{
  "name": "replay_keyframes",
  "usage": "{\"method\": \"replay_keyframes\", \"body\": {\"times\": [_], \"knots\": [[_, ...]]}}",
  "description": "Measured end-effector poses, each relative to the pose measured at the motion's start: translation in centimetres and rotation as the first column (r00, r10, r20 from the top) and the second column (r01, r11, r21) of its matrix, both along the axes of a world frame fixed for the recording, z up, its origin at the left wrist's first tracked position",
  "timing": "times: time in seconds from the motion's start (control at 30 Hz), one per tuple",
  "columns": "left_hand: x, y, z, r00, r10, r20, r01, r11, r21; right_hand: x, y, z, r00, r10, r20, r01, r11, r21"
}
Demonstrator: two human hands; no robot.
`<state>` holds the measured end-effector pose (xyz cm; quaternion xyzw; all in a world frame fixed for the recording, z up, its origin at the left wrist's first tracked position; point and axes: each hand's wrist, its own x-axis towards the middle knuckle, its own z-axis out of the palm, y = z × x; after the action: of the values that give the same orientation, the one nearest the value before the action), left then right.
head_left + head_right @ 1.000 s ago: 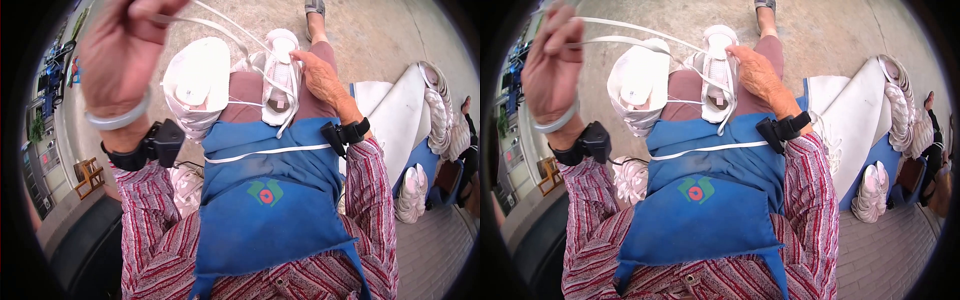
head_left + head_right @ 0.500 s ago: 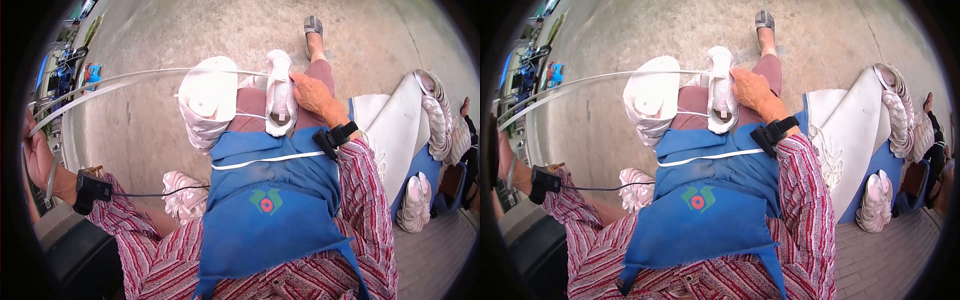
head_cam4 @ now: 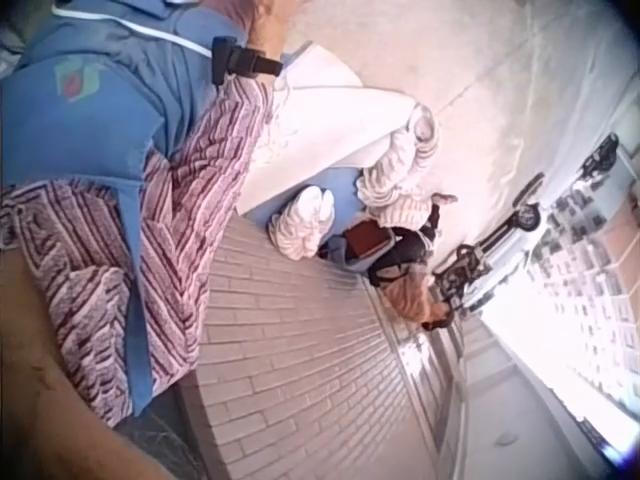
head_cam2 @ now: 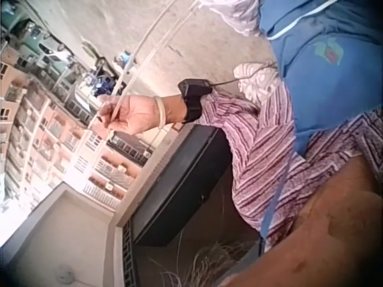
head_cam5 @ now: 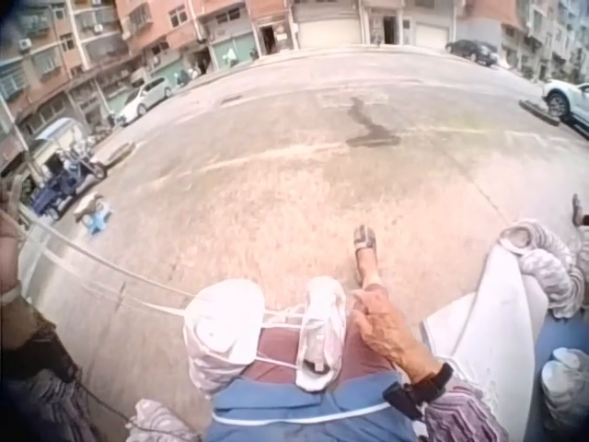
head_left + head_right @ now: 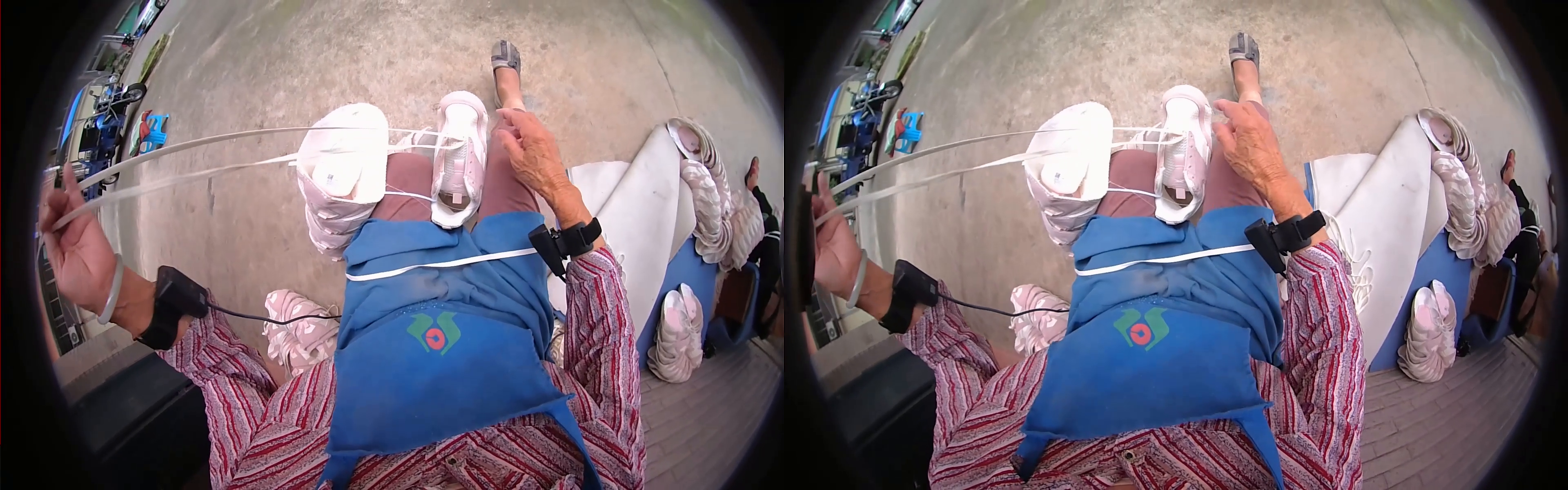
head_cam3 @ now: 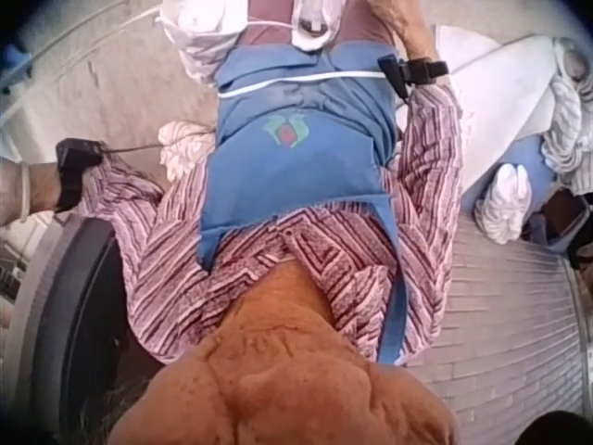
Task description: The recorder is lacing white and pink sneakers while sitting outdoors.
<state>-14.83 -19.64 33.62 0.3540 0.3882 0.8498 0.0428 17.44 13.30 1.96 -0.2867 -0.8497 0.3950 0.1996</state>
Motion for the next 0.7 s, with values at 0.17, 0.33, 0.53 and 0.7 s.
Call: {"method": "replay_keyframes", "body": {"times": [0.17, 0.33, 0.53, 0.7], "knots": [[7.8, 7.1, -9.3, 0.918, -0.365, 0.151, 0.39, 0.899, -0.198, -0.4, -1.9, 2.8, 0.969, -0.001, -0.246, 0.001, 1.0, 0.003], [16.9, 13.0, -15.5, 0.904, -0.324, 0.279, 0.427, 0.716, -0.552, -1.2, -4.8, 9.8, 0.907, 0.075, -0.414, -0.082, 0.997, 0.001], [20.3, 14.9, -17.4, 0.923, -0.37, 0.108, 0.331, 0.619, -0.713, -1.8, -6.7, 13.2, 0.84, 0.066, -0.539, -0.07, 0.997, 0.014], [20.7, 15.5, -18.9, 0.898, -0.412, -0.152, 0.152, 0.616, -0.773, -1.9, -6.7, 12.4, 0.846, 0.101, -0.524, -0.083, 0.995, 0.059]]}}
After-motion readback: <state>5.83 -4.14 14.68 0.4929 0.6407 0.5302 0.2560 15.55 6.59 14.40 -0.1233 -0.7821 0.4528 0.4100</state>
